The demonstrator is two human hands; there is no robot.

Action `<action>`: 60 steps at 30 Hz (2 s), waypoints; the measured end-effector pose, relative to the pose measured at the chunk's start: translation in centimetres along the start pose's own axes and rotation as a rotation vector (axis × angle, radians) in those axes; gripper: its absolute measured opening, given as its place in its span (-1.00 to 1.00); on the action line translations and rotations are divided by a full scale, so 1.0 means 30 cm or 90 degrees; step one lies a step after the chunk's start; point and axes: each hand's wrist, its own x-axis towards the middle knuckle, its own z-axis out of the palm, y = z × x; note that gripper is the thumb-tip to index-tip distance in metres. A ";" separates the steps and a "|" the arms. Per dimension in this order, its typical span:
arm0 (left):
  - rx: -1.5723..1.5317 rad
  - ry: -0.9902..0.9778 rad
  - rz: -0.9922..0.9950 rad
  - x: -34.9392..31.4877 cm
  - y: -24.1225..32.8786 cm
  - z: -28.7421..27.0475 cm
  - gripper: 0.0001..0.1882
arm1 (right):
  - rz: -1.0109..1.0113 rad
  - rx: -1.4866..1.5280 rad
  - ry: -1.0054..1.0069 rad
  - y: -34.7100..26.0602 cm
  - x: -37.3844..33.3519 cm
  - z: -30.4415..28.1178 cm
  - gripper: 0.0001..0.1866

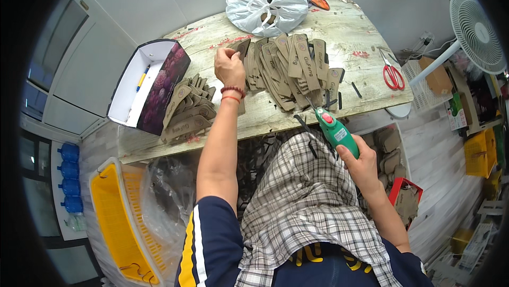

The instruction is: The person uses a green rotary tool to trim the edges of multiple small cardboard pieces on a cluttered workbench. They handle each piece one at a time, rotating it to smooth the edges, then place it aside. The workspace includes a fan, scissors, and a box of finished pieces.

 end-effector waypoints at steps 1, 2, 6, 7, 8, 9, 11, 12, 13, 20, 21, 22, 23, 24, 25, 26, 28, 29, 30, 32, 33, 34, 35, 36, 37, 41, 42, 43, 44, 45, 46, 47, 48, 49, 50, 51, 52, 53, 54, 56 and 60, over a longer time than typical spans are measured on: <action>-0.095 0.009 -0.049 -0.033 0.044 -0.017 -0.84 | -0.005 0.013 0.007 -0.008 0.004 0.002 -0.62; -0.141 0.035 -0.056 -0.067 0.087 -0.052 -0.83 | -0.015 0.029 0.010 -0.019 0.007 0.009 -0.62; -0.562 -0.039 -0.260 -0.250 0.240 -0.102 -0.79 | -0.024 0.054 0.038 -0.071 0.006 0.010 -0.61; -0.698 -0.081 -0.305 -0.302 0.282 -0.109 -0.75 | -0.027 0.054 0.051 -0.073 0.004 0.008 -0.61; -0.746 -0.123 -0.347 -0.353 0.306 -0.114 -0.74 | -0.055 0.043 0.072 -0.060 0.001 0.007 -0.60; -0.764 -0.169 -0.400 -0.399 0.344 -0.128 -0.82 | -0.040 0.043 0.069 -0.055 -0.006 -0.003 -0.60; -0.783 -0.215 -0.454 -0.469 0.412 -0.144 -0.89 | -0.011 0.044 0.064 -0.042 -0.021 -0.024 -0.59; -0.796 -0.189 -0.492 -0.500 0.448 -0.144 -0.89 | -0.005 0.051 0.061 -0.031 -0.029 -0.034 -0.58; -0.799 -0.191 -0.501 -0.522 0.450 -0.129 -0.89 | 0.004 0.056 0.061 -0.018 -0.040 -0.041 -0.58; -0.802 -0.279 -0.528 -0.613 0.500 -0.070 -0.86 | 0.016 0.113 0.079 0.017 -0.093 -0.065 -0.57; -0.805 -0.289 -0.531 -0.628 0.491 -0.061 -0.86 | 0.020 0.115 0.080 0.014 -0.097 -0.069 -0.57; -0.808 -0.299 -0.533 -0.642 0.487 -0.055 -0.87 | 0.024 0.118 0.081 0.012 -0.100 -0.072 -0.58; -0.812 -0.307 -0.537 -0.654 0.489 -0.052 -0.87 | 0.027 0.120 0.082 0.013 -0.102 -0.075 -0.58; -0.804 -0.307 -0.536 -0.665 0.493 -0.051 -0.86 | 0.028 0.115 0.083 0.020 -0.104 -0.075 -0.58; -0.807 -0.317 -0.541 -0.677 0.496 -0.052 -0.86 | 0.015 0.107 0.096 0.025 -0.105 -0.074 -0.58; -0.808 -0.326 -0.544 -0.688 0.498 -0.055 -0.86 | 0.002 0.102 0.109 0.029 -0.106 -0.068 -0.58; -0.822 -0.367 -0.553 -0.706 0.477 -0.057 -0.86 | -0.009 0.098 0.121 0.030 -0.108 -0.065 -0.57; -0.822 -0.358 -0.561 -0.715 0.484 -0.061 -0.86 | -0.006 0.101 0.119 0.026 -0.109 -0.067 -0.56; -0.822 -0.348 -0.570 -0.725 0.498 -0.066 -0.87 | -0.004 0.103 0.118 0.024 -0.109 -0.068 -0.56; -0.842 -0.350 -0.591 -0.742 0.504 -0.071 -0.89 | -0.017 0.096 0.129 0.027 -0.110 -0.063 -0.54; -0.838 -0.351 -0.598 -0.748 0.508 -0.076 -0.90 | -0.023 0.092 0.135 0.028 -0.109 -0.063 -0.53; -0.835 -0.351 -0.604 -0.752 0.518 -0.085 -0.91 | -0.028 0.093 0.141 0.028 -0.108 -0.064 -0.53; -0.830 -0.350 -0.610 -0.754 0.529 -0.097 -0.92 | -0.033 0.094 0.146 0.028 -0.107 -0.064 -0.52; -0.819 -0.348 -0.607 -0.758 0.539 -0.106 -0.92 | -0.037 0.096 0.152 0.028 -0.106 -0.065 -0.52; -0.807 -0.345 -0.605 -0.764 0.549 -0.114 -0.93 | -0.033 0.098 0.148 0.026 -0.102 -0.067 -0.52; -0.766 -0.316 -0.557 -0.763 0.515 -0.114 -0.94 | -0.014 0.093 0.125 0.026 -0.097 -0.087 -0.53; -0.764 -0.308 -0.533 -0.753 0.501 -0.124 -0.94 | -0.007 0.091 0.117 0.029 -0.098 -0.093 -0.53; -0.760 -0.310 -0.515 -0.740 0.486 -0.128 -0.94 | -0.012 0.079 0.115 0.038 -0.099 -0.098 -0.53; -0.756 -0.312 -0.498 -0.729 0.471 -0.129 -0.94 | -0.018 0.067 0.112 0.052 -0.100 -0.100 -0.54; -0.751 -0.313 -0.481 -0.719 0.461 -0.128 -0.94 | -0.023 0.055 0.110 0.059 -0.101 -0.100 -0.54; -0.741 -0.293 -0.465 -0.710 0.462 -0.127 -0.92 | -0.029 0.054 0.107 0.055 -0.101 -0.099 -0.54; -0.726 -0.301 -0.456 -0.703 0.466 -0.133 -0.92 | -0.034 0.052 0.106 0.049 -0.102 -0.101 -0.55; -0.710 -0.309 -0.448 -0.692 0.470 -0.142 -0.91 | -0.040 0.050 0.105 0.044 -0.102 -0.103 -0.55; -0.695 -0.317 -0.439 -0.682 0.468 -0.148 -0.90 | -0.046 0.039 0.106 0.043 -0.101 -0.103 -0.55; -0.679 -0.323 -0.427 -0.675 0.453 -0.147 -0.89 | -0.052 0.028 0.107 0.042 -0.100 -0.103 -0.55; -0.666 -0.344 -0.421 -0.667 0.444 -0.151 -0.89 | -0.058 0.016 0.108 0.041 -0.099 -0.103 -0.55; -0.652 -0.365 -0.416 -0.656 0.443 -0.159 -0.89 | -0.056 0.016 0.103 0.040 -0.097 -0.104 -0.55; -0.638 -0.383 -0.411 -0.645 0.440 -0.170 -0.89 | -0.054 0.017 0.096 0.039 -0.096 -0.107 -0.55; -0.621 -0.395 -0.389 -0.632 0.433 -0.177 -0.89 | -0.053 0.018 0.089 0.037 -0.094 -0.109 -0.55; -0.583 -0.424 -0.371 -0.598 0.410 -0.196 -0.92 | -0.047 0.016 0.066 0.029 -0.089 -0.110 -0.54; -0.460 -0.522 -0.330 -0.489 0.356 -0.274 -0.90 | -0.076 0.042 0.021 0.036 -0.066 -0.074 -0.55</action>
